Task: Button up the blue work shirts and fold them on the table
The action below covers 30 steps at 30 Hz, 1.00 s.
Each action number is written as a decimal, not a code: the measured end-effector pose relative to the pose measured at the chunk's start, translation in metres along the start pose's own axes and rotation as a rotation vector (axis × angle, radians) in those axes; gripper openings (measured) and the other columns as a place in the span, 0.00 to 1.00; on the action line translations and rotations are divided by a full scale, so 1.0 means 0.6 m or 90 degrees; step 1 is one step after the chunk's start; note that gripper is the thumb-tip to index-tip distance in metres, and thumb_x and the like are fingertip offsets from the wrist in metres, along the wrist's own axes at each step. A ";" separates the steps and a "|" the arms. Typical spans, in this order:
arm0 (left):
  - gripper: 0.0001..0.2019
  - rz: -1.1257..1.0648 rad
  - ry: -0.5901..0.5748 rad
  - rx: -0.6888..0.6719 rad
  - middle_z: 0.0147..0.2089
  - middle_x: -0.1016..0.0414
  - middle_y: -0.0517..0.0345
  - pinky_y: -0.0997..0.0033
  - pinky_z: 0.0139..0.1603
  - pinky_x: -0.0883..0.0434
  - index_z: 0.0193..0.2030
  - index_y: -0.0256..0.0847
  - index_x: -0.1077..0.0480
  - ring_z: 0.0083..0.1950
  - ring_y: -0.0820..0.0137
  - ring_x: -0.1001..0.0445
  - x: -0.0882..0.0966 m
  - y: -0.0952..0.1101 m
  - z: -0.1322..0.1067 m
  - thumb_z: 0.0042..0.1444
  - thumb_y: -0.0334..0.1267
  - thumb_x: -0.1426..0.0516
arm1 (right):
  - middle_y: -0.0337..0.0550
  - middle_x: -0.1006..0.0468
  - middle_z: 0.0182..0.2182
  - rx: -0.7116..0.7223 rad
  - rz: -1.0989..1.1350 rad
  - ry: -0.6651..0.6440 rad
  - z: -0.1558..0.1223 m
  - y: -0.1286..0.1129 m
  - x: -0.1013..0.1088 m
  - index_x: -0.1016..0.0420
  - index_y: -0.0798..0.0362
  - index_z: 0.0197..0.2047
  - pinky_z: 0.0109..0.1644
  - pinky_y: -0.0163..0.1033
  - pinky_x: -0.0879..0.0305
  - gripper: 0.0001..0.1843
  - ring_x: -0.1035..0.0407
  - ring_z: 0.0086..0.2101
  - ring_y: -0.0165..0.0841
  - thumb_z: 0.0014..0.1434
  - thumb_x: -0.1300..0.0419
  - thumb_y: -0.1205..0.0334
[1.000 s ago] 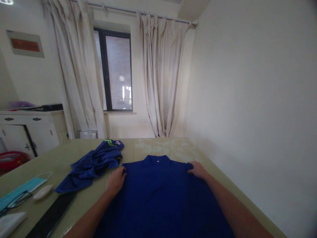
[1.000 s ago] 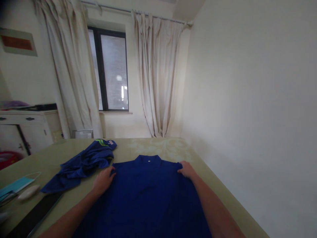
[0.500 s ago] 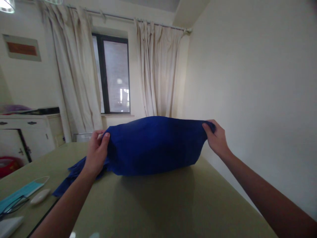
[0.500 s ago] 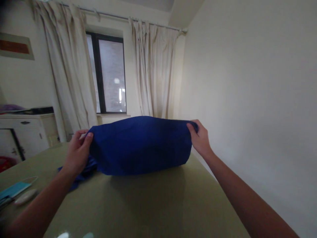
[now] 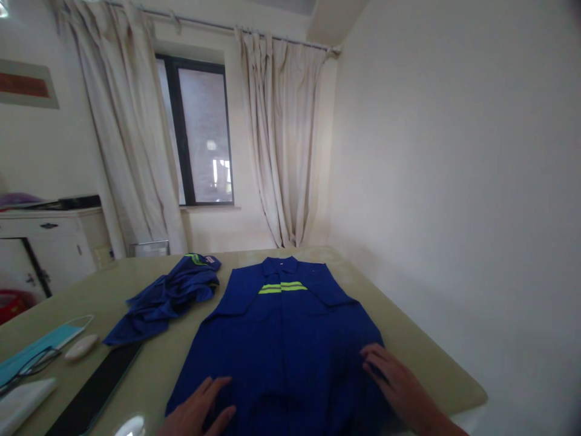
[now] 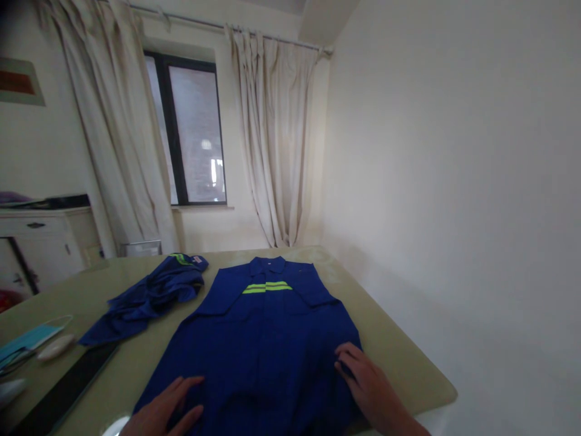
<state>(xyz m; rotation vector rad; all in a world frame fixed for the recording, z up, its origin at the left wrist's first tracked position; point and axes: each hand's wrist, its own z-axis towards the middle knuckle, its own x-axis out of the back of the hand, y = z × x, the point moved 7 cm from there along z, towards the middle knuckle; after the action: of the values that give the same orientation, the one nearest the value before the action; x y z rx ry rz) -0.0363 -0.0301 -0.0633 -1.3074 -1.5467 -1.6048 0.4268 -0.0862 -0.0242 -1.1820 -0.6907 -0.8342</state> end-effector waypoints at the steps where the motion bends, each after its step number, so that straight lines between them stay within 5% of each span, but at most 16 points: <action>1: 0.34 0.029 0.003 0.011 0.70 0.32 0.58 0.53 0.69 0.34 0.69 0.59 0.37 0.68 0.53 0.31 0.004 0.008 0.005 0.58 0.65 0.52 | 0.46 0.25 0.60 0.010 -0.008 -0.006 0.014 -0.018 0.003 0.19 0.45 0.49 0.69 0.49 0.40 0.22 0.31 0.60 0.45 0.68 0.51 0.47; 4: 0.35 0.092 0.014 0.014 0.73 0.38 0.52 0.50 0.70 0.36 0.72 0.56 0.40 0.70 0.51 0.34 0.012 0.034 0.023 0.59 0.64 0.51 | 0.45 0.30 0.65 0.008 -0.043 -0.041 0.051 -0.051 -0.018 0.19 0.45 0.49 0.70 0.48 0.42 0.19 0.34 0.62 0.43 0.68 0.51 0.54; 11: 0.27 0.151 0.134 -0.030 0.68 0.33 0.50 0.57 0.61 0.29 0.71 0.58 0.39 0.62 0.57 0.25 0.037 0.052 0.095 0.67 0.53 0.56 | 0.47 0.34 0.68 0.042 -0.128 -0.091 0.134 -0.080 -0.116 0.30 0.43 0.66 0.72 0.52 0.48 0.27 0.42 0.67 0.43 0.66 0.50 0.63; 20: 0.25 0.181 0.184 0.025 0.57 0.29 0.49 0.63 0.47 0.27 0.70 0.52 0.37 0.49 0.60 0.20 0.084 0.073 0.212 0.69 0.48 0.57 | 0.45 0.33 0.67 -0.016 -0.158 -0.038 0.281 -0.066 -0.128 0.30 0.44 0.66 0.69 0.47 0.45 0.25 0.39 0.66 0.40 0.70 0.54 0.58; 30: 0.24 0.171 0.214 0.071 0.56 0.27 0.46 0.62 0.44 0.26 0.66 0.46 0.32 0.49 0.57 0.19 0.082 0.077 0.252 0.70 0.42 0.58 | 0.50 0.31 0.66 -0.061 -0.195 -0.002 0.309 -0.051 -0.131 0.30 0.50 0.67 0.66 0.50 0.41 0.27 0.37 0.64 0.43 0.69 0.57 0.62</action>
<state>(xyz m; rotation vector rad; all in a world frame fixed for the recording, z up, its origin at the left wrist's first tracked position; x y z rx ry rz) 0.0265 0.1172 -0.0204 -1.0697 -1.1848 -1.4572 0.3529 0.1034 -0.0280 -1.1796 -0.8556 -1.1329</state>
